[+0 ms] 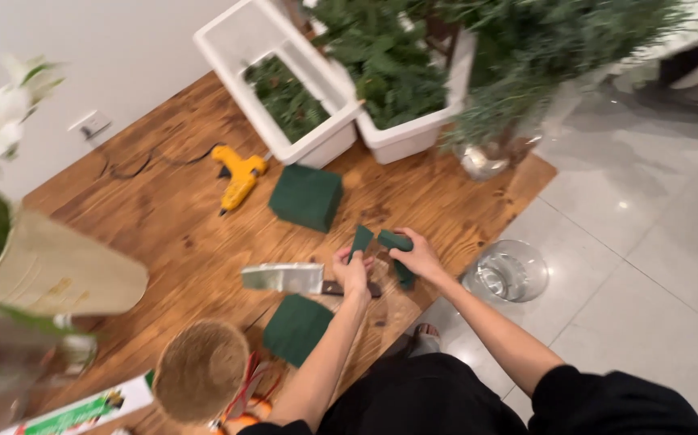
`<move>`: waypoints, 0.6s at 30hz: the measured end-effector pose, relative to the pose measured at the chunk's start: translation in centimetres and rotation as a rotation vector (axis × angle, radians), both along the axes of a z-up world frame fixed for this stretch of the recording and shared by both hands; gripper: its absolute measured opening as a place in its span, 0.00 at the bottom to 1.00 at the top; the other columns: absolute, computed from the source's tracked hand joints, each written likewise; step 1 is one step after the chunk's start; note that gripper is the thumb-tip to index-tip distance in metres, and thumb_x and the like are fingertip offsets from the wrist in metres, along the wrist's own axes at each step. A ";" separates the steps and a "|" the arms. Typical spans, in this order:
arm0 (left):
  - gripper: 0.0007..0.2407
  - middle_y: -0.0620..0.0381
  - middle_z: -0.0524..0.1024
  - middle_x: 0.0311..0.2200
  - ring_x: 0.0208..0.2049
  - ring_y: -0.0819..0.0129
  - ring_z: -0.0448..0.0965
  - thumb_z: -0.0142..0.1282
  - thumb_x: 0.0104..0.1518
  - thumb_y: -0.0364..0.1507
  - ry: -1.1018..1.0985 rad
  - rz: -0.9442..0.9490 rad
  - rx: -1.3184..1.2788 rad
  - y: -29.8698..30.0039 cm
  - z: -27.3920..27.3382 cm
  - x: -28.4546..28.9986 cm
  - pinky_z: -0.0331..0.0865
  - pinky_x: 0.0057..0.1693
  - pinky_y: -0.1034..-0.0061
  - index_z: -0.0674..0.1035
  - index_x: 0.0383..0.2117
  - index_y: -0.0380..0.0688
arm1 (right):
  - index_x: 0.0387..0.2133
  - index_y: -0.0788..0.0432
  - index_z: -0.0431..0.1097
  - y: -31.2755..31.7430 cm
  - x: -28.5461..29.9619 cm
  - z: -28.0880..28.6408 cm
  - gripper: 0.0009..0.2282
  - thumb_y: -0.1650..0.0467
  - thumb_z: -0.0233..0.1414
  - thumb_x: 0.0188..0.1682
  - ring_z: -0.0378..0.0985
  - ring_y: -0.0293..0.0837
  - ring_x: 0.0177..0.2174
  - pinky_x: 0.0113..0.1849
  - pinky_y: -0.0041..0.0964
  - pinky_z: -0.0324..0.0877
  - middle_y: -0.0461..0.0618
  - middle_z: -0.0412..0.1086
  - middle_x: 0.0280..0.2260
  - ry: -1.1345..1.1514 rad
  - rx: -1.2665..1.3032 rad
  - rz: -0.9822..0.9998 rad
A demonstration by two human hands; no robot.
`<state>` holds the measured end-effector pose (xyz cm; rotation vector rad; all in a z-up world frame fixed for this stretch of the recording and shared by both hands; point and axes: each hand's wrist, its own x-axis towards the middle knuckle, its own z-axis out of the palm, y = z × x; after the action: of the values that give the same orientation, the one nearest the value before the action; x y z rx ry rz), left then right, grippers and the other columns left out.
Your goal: The person cuts a block of green floral foam into smaller pieces using a large knife on a wooden table. They then place a piece of the foam into a small woven basket and search through a red plastic bag containing various colorful items.
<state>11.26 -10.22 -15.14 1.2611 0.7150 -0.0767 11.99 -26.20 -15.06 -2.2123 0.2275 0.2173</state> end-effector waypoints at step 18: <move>0.11 0.56 0.80 0.34 0.34 0.69 0.81 0.56 0.53 0.26 0.029 -0.845 -0.101 -30.8 6.5 2.8 0.71 0.41 0.79 0.79 0.43 0.50 | 0.42 0.60 0.73 -36.2 -2.6 0.7 0.17 0.64 0.55 0.43 0.78 0.49 0.36 0.41 0.43 0.73 0.55 0.76 0.39 0.706 1.544 -0.480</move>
<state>14.04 -41.04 -8.60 1.3904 0.1568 -0.8106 9.36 -62.36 -14.32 -0.4671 0.6719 0.6282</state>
